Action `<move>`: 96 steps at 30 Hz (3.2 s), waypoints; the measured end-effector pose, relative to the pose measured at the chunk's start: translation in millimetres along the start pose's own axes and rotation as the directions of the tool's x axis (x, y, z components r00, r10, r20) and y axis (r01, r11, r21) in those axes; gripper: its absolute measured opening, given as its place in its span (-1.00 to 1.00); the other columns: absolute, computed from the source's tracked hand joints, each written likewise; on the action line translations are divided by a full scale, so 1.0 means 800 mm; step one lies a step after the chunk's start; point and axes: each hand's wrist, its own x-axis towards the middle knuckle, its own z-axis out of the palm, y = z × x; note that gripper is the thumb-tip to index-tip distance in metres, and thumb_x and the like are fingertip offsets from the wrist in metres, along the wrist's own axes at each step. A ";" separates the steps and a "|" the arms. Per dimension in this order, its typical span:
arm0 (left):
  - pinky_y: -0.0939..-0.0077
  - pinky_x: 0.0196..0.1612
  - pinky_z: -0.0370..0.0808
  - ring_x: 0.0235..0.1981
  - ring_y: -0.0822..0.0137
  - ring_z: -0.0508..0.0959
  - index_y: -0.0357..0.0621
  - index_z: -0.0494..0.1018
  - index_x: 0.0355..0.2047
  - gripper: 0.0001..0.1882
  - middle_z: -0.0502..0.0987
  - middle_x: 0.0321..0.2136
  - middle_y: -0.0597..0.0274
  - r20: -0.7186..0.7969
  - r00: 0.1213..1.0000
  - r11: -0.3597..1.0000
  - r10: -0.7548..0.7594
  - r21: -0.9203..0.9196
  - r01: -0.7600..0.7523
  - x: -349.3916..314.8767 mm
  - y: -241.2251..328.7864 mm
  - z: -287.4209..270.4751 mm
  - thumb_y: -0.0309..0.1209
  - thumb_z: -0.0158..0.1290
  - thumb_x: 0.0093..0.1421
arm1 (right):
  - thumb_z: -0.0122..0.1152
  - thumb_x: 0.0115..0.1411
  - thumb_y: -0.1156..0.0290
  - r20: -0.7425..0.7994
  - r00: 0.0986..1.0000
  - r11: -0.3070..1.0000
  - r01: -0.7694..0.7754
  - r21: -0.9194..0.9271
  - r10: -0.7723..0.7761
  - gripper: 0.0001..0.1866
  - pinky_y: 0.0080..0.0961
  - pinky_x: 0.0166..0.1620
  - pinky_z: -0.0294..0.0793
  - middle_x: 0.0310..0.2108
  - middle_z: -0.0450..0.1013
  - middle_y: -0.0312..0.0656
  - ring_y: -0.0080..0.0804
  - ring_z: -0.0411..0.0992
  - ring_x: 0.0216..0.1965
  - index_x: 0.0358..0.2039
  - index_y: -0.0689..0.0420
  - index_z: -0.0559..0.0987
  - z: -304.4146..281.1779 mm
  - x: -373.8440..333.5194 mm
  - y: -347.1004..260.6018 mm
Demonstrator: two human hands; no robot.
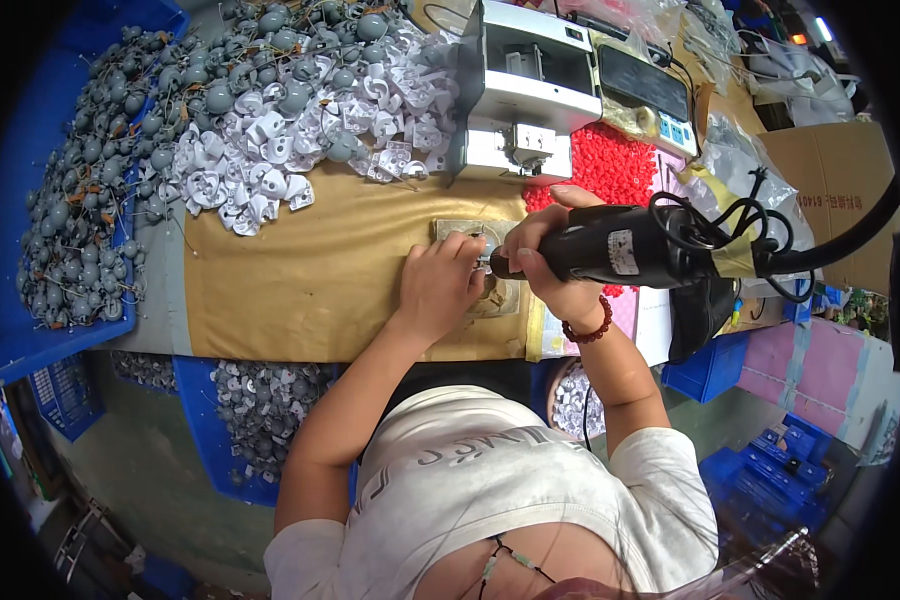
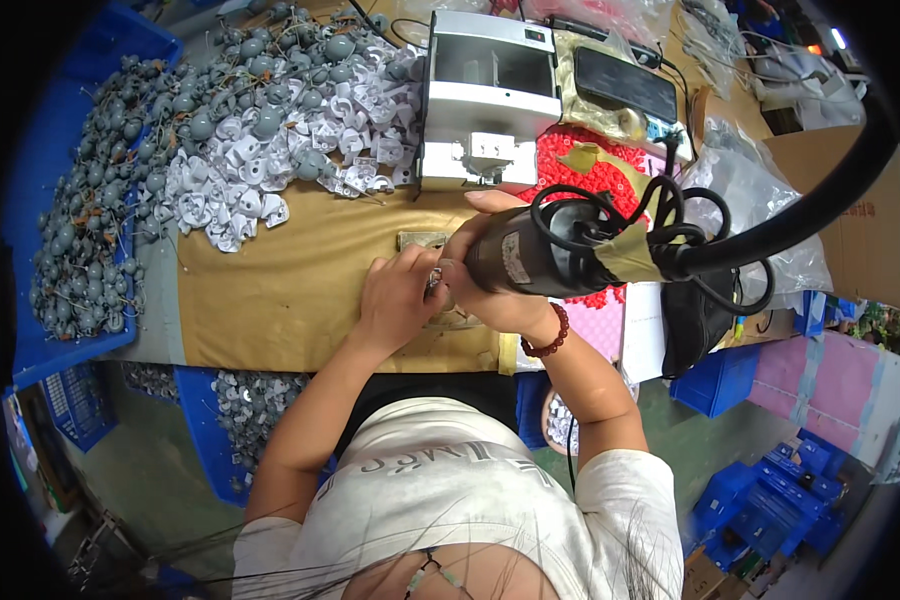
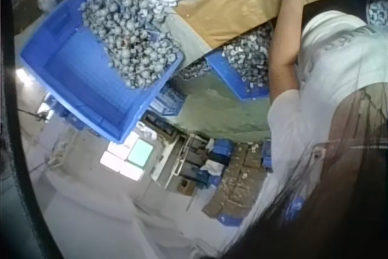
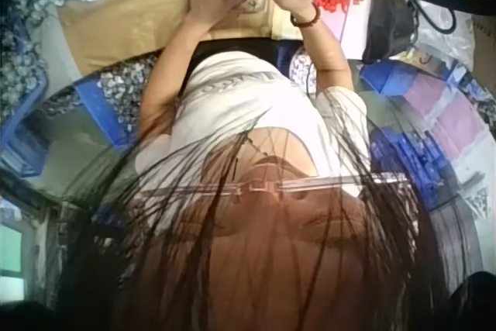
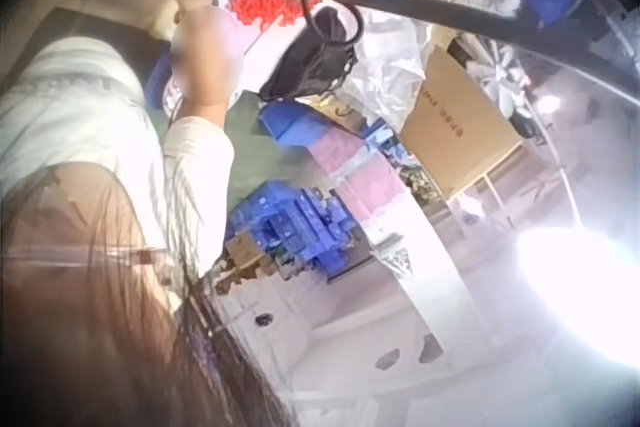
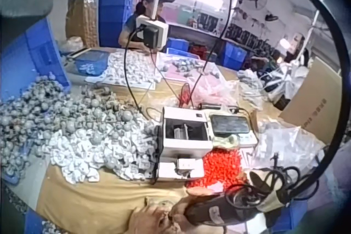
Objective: Assemble small plastic components using an electric screwdriver and an assembly jig on a production line.
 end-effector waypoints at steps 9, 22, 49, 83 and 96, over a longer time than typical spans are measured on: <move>0.23 -0.25 0.36 -0.28 0.22 0.58 0.03 0.41 -0.06 -0.59 0.50 -0.26 0.28 -0.017 1.000 0.999 -0.012 0.044 0.013 0.003 0.004 0.003 -0.39 0.22 0.05 | 0.19 0.07 0.81 -0.047 0.998 0.999 0.028 -0.027 -0.029 -0.26 -0.61 -0.36 0.46 -0.48 0.46 -0.23 -0.54 0.46 -0.46 0.26 0.22 0.16 -0.002 0.016 -0.015; 0.23 -0.26 0.37 -0.29 0.19 0.56 0.01 0.45 -0.10 -0.62 0.49 -0.26 0.28 -0.026 1.000 0.999 -0.009 0.037 0.010 0.001 0.003 0.004 -0.36 0.24 0.05 | 0.17 0.05 0.83 -0.052 0.998 0.999 -0.040 0.034 0.042 -0.22 -0.57 -0.33 0.47 -0.47 0.46 -0.21 -0.51 0.45 -0.46 0.28 0.18 0.15 -0.005 0.013 -0.021; 0.16 -0.24 0.45 -0.28 0.07 0.55 -0.10 0.51 -0.08 -0.64 0.53 -0.24 0.16 0.034 0.999 0.997 -0.032 0.068 0.030 0.003 0.007 0.007 -0.37 0.21 0.08 | 0.31 0.09 0.59 -0.368 0.926 0.946 -0.195 -0.260 0.090 -0.60 -0.56 -0.36 0.48 -0.49 0.50 -0.27 -0.53 0.49 -0.49 -0.04 0.31 0.45 -0.047 0.155 0.000; 0.18 -0.30 0.37 -0.33 0.18 0.57 -0.02 0.42 -0.09 -0.61 0.47 -0.29 0.23 -0.001 1.000 0.998 0.027 0.058 -0.027 0.002 0.002 0.005 -0.41 0.19 0.04 | 0.21 0.08 0.79 0.106 0.991 0.906 -0.033 -0.423 0.085 -0.40 -0.46 -0.28 0.53 -0.43 0.47 -0.19 -0.41 0.51 -0.38 0.11 0.14 0.27 -0.007 -0.010 0.001; 0.13 -0.26 0.36 -0.27 0.12 0.56 0.01 0.36 -0.07 -0.56 0.45 -0.26 0.22 0.006 1.000 1.000 0.010 -0.016 -0.010 0.003 0.006 0.000 -0.45 0.21 0.01 | 0.20 0.11 0.75 0.092 0.996 0.987 0.024 -0.158 -0.009 -0.50 -0.39 -0.28 0.51 -0.42 0.41 -0.14 -0.37 0.46 -0.42 -0.01 0.09 0.25 0.003 -0.028 0.008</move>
